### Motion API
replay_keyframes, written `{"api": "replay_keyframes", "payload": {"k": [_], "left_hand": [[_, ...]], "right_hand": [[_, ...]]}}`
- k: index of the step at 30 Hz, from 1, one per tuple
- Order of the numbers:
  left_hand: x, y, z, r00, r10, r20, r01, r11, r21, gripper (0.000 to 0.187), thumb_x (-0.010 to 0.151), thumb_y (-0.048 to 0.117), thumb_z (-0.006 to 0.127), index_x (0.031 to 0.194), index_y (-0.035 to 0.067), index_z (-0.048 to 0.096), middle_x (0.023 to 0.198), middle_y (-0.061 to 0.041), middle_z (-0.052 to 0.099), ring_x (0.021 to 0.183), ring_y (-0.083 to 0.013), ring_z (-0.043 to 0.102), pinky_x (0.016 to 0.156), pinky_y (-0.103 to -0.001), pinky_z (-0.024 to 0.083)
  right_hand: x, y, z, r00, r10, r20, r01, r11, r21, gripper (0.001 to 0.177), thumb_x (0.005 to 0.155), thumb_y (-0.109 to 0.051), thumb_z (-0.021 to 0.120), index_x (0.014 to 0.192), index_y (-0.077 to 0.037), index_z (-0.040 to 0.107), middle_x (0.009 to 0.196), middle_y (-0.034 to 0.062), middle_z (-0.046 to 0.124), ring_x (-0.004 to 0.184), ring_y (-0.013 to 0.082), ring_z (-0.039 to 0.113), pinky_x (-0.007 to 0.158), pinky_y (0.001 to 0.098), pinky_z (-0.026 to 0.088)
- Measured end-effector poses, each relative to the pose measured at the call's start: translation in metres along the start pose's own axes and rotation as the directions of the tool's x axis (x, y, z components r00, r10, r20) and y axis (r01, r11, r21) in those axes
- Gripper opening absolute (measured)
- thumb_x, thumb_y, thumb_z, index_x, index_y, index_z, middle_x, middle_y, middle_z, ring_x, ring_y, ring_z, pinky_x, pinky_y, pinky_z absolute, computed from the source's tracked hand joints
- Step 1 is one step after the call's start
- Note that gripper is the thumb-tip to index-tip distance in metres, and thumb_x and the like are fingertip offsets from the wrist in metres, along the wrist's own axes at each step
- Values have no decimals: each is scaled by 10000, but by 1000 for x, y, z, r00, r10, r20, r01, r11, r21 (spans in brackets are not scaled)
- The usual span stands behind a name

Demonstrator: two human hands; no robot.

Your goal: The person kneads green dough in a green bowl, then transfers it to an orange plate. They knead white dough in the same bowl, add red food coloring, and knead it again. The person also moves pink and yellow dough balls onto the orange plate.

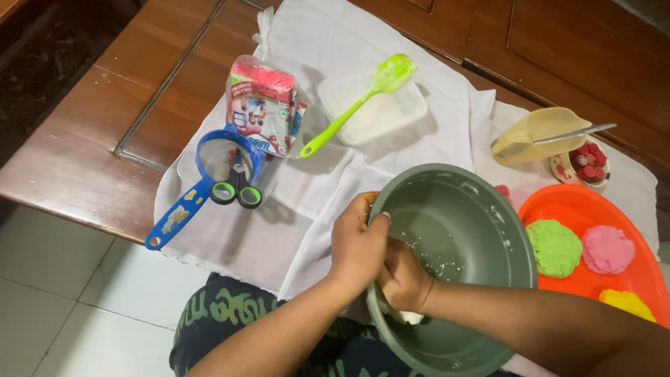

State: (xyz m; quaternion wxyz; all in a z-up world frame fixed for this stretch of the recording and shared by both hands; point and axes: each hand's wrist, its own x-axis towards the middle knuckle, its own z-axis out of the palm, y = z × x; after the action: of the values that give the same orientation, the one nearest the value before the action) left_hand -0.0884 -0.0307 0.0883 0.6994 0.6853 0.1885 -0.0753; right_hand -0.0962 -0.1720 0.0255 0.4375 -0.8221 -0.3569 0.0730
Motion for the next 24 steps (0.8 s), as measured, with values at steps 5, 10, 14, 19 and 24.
{"api": "replay_keyframes", "payload": {"k": [5,10,14,19,24], "left_hand": [[11,-16,4,997,66,26,-64,997,-49,371,823,139,642,1182,118,733,1012,-170,767,1085,-367,697,914,-439,525],[38,-41,4,982,179,60,-176,983,-48,388,783,128,659,1160,118,749,868,-140,758,883,-266,726,799,-395,550],[42,-47,4,984,138,113,-113,972,-204,432,799,69,610,1221,78,702,710,-127,703,625,-215,700,601,-309,566],[24,-40,7,982,189,19,-185,974,-131,419,772,85,639,1178,73,740,886,-128,771,838,-190,716,804,-342,555],[8,-29,9,977,209,-40,-213,939,-269,403,769,5,620,1159,-31,714,970,-181,748,975,-220,662,902,-400,534]], "right_hand": [[3,19,-4,998,-10,-56,19,986,166,346,961,-122,471,731,-56,722,653,110,686,602,292,629,676,418,567],[9,4,-16,980,193,-51,-190,980,55,380,990,-156,475,727,-5,705,671,212,676,688,247,640,669,432,536],[10,-54,-72,767,633,109,-603,768,-214,400,929,-402,605,807,-35,707,789,215,722,817,381,697,771,495,519],[-19,-68,-91,707,516,483,-439,857,-271,475,945,-282,594,1323,6,605,1114,227,681,1078,430,658,933,554,538],[-75,-24,-56,877,-193,441,338,899,-279,404,1033,-272,511,1231,66,612,1122,273,635,1088,492,624,870,581,534]]}}
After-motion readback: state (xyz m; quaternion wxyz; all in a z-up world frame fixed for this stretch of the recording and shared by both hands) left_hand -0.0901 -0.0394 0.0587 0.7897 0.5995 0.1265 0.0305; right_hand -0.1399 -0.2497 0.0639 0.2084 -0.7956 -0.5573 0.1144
